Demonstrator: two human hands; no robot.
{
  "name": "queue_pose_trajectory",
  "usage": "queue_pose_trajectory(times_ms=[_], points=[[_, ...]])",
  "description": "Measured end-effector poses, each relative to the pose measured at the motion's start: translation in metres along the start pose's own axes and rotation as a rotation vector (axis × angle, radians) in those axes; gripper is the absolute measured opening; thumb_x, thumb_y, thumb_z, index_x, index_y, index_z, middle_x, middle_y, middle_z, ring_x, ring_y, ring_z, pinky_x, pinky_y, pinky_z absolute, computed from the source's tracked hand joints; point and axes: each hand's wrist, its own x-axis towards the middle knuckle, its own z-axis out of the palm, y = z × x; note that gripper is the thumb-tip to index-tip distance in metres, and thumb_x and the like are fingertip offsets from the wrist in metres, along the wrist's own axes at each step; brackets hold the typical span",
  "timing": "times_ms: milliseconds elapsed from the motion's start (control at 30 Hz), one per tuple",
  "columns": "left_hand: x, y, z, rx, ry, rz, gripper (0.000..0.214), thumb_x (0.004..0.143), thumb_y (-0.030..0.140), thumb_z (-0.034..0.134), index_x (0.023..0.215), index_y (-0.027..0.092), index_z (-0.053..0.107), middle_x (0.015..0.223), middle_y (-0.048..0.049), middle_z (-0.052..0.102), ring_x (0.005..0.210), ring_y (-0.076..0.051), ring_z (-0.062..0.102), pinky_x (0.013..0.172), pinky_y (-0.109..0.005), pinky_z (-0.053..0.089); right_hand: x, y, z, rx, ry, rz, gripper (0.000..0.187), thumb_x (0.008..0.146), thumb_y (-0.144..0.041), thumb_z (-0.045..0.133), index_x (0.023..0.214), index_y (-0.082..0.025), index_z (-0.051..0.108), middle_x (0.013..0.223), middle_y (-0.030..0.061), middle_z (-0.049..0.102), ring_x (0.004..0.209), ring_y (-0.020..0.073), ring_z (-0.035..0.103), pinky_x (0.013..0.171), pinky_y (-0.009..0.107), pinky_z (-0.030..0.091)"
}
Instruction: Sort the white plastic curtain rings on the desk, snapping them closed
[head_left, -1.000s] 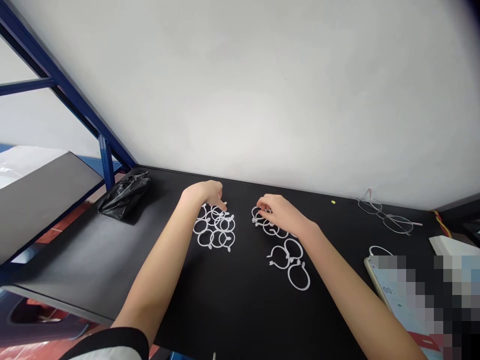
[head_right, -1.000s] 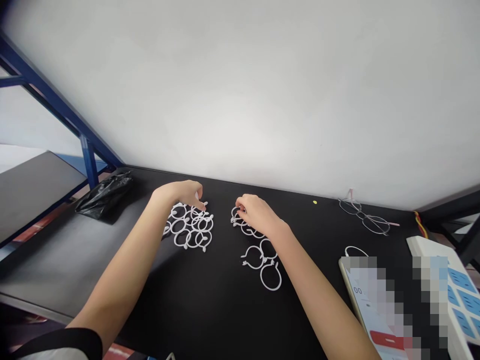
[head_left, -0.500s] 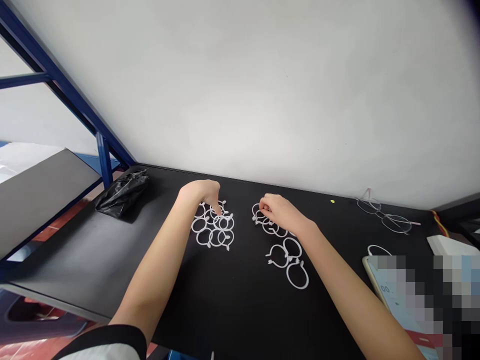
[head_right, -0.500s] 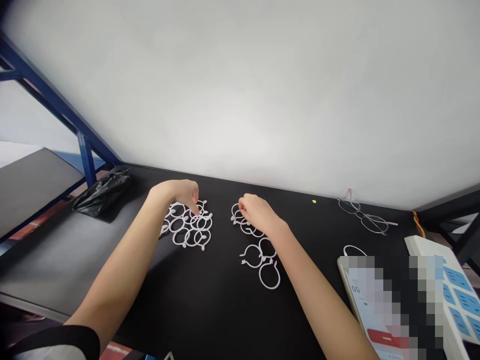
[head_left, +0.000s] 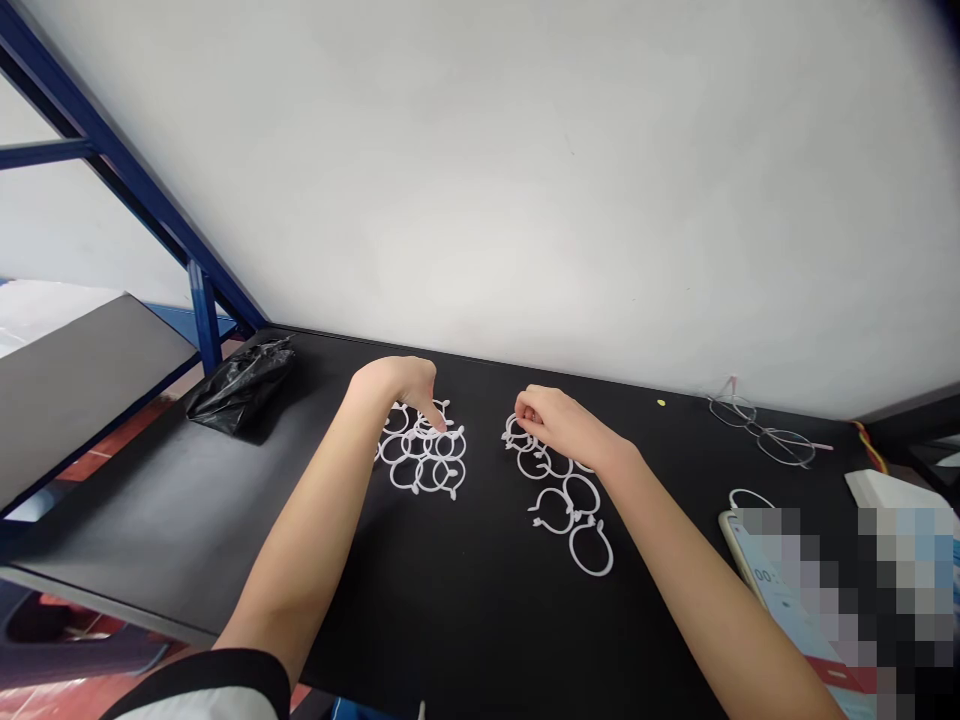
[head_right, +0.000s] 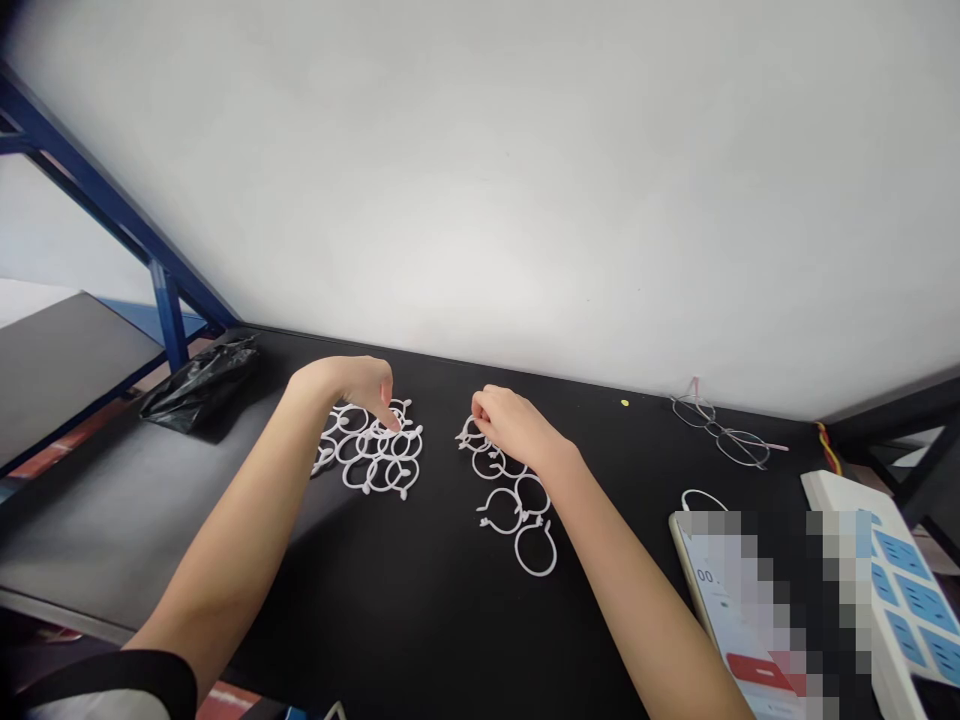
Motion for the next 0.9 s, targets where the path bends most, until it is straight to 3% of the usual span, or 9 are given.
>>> queue_pose_trajectory(times_ms=[100, 267, 467, 700, 900], points=[[-0.003, 0.002, -0.001, -0.009, 0.022, -0.017, 0.072, 0.049, 0.064, 0.077, 0.104, 0.018, 0.072, 0.114, -0.0135, 0.070, 0.088, -0.031, 0.067, 0.069, -0.033, 0.052, -0.002, 0.000, -0.004, 0.048, 0.020, -0.006, 0.012, 0.089, -0.020, 0.053, 0.078, -0.020, 0.056, 0.087, 0.0029, 0.059, 0.075, 0.0145, 0.056, 0.063, 0.026, 0.040], [-0.008, 0.007, 0.000, -0.040, 0.072, 0.008, 0.063, 0.053, 0.062, 0.075, 0.099, 0.020, 0.073, 0.112, -0.0109, 0.071, 0.086, -0.028, 0.068, 0.063, -0.030, 0.051, -0.005, -0.001, -0.011, 0.161, -0.038, 0.062, 0.012, 0.090, -0.026, 0.051, 0.081, -0.021, 0.054, 0.081, 0.0012, 0.063, 0.063, 0.0130, 0.055, 0.058, 0.026, 0.038], [-0.014, 0.017, 0.001, -0.054, 0.108, 0.045, 0.060, 0.058, 0.059, 0.073, 0.103, 0.019, 0.069, 0.116, -0.0099, 0.069, 0.089, -0.026, 0.067, 0.068, -0.029, 0.051, -0.007, -0.005, -0.018, 0.206, -0.034, 0.083, 0.013, 0.093, -0.031, 0.047, 0.086, -0.022, 0.053, 0.077, 0.0004, 0.065, 0.064, 0.0141, 0.057, 0.059, 0.025, 0.040], [-0.009, 0.030, 0.009, -0.120, 0.139, 0.319, 0.071, 0.060, 0.060, 0.072, 0.119, 0.023, 0.057, 0.119, -0.0056, 0.066, 0.096, -0.022, 0.065, 0.072, -0.025, 0.048, -0.009, -0.008, -0.024, 0.258, 0.017, 0.091, 0.020, 0.096, -0.038, 0.043, 0.089, -0.022, 0.053, 0.072, -0.0003, 0.065, 0.060, 0.0139, 0.056, 0.057, 0.026, 0.040], [-0.008, 0.042, 0.014, -0.175, 0.189, 0.500, 0.057, 0.064, 0.053, 0.074, 0.108, 0.019, 0.062, 0.105, -0.0062, 0.069, 0.088, -0.022, 0.065, 0.065, -0.026, 0.044, -0.011, -0.018, -0.028, 0.358, 0.156, 0.064, 0.026, 0.094, -0.043, 0.048, 0.084, -0.020, 0.057, 0.073, 0.0005, 0.065, 0.056, 0.0122, 0.052, 0.055, 0.026, 0.040]])
